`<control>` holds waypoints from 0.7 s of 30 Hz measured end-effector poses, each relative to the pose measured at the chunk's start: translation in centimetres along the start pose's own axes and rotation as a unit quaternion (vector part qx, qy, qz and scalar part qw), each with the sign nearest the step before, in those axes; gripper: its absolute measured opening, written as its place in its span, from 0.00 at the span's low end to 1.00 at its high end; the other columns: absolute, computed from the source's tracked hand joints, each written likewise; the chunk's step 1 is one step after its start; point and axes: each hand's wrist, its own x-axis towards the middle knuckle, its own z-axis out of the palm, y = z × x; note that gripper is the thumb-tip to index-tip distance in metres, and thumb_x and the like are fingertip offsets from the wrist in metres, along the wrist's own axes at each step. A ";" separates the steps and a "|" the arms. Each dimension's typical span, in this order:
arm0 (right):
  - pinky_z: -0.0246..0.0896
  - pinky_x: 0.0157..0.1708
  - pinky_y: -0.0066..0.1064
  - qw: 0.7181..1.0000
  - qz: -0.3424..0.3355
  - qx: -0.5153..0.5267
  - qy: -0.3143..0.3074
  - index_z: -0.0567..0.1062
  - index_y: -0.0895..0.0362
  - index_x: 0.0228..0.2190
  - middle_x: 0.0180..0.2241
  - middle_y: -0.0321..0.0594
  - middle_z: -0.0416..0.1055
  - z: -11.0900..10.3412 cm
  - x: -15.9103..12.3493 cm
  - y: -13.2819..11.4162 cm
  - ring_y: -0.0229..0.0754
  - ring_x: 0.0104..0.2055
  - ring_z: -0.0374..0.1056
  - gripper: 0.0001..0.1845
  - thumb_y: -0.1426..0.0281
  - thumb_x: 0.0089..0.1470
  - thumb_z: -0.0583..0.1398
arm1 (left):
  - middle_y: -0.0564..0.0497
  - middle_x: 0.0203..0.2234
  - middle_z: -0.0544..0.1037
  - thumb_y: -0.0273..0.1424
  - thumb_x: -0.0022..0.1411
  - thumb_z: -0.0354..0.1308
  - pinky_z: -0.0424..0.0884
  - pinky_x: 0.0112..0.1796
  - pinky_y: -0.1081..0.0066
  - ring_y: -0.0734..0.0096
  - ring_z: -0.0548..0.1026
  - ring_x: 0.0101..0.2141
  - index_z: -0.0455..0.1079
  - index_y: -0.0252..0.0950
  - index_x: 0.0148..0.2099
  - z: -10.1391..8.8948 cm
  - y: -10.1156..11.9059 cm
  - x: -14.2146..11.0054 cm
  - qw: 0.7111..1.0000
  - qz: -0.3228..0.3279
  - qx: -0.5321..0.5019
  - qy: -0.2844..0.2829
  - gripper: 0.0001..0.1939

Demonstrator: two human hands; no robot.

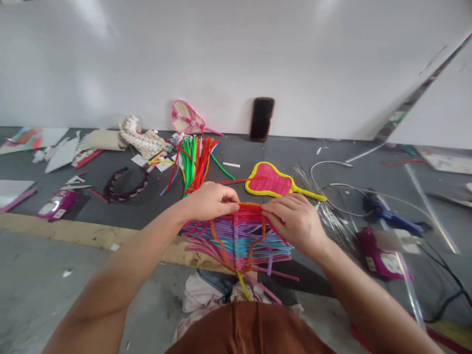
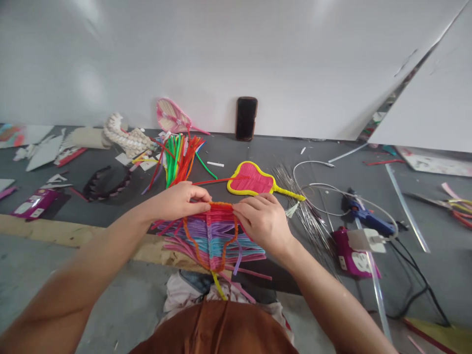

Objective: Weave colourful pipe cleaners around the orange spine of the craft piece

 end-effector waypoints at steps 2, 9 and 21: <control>0.61 0.39 0.34 1.000 0.010 0.006 0.004 0.78 0.56 0.34 0.34 0.39 0.80 0.2 -0.3 0.1 0.40 0.35 0.75 0.07 0.72 0.59 0.59 | 0.56 0.23 0.75 0.39 0.61 0.54 0.59 0.29 0.74 0.75 0.69 0.24 0.77 0.37 0.38 0.0 0.1 0.1 1.000 -0.013 -0.007 -0.013 0.14; 0.63 0.40 0.35 0.998 0.042 0.054 -0.003 0.78 0.54 0.35 0.35 0.39 0.80 0.4 -0.6 0.5 0.40 0.36 0.74 0.07 0.71 0.60 0.58 | 0.57 0.21 0.73 0.44 0.64 0.50 0.57 0.28 0.75 0.76 0.67 0.23 0.76 0.38 0.37 0.2 0.4 0.5 1.000 0.006 -0.012 0.001 0.19; 0.64 0.37 0.32 0.986 0.062 0.138 -0.065 0.77 0.54 0.33 0.30 0.39 0.78 -0.5 0.1 1.5 0.39 0.33 0.73 0.07 0.70 0.59 0.59 | 0.59 0.20 0.73 0.41 0.64 0.51 0.59 0.40 0.71 0.77 0.67 0.23 0.74 0.38 0.31 0.7 0.0 1.1 1.000 0.005 0.006 0.016 0.16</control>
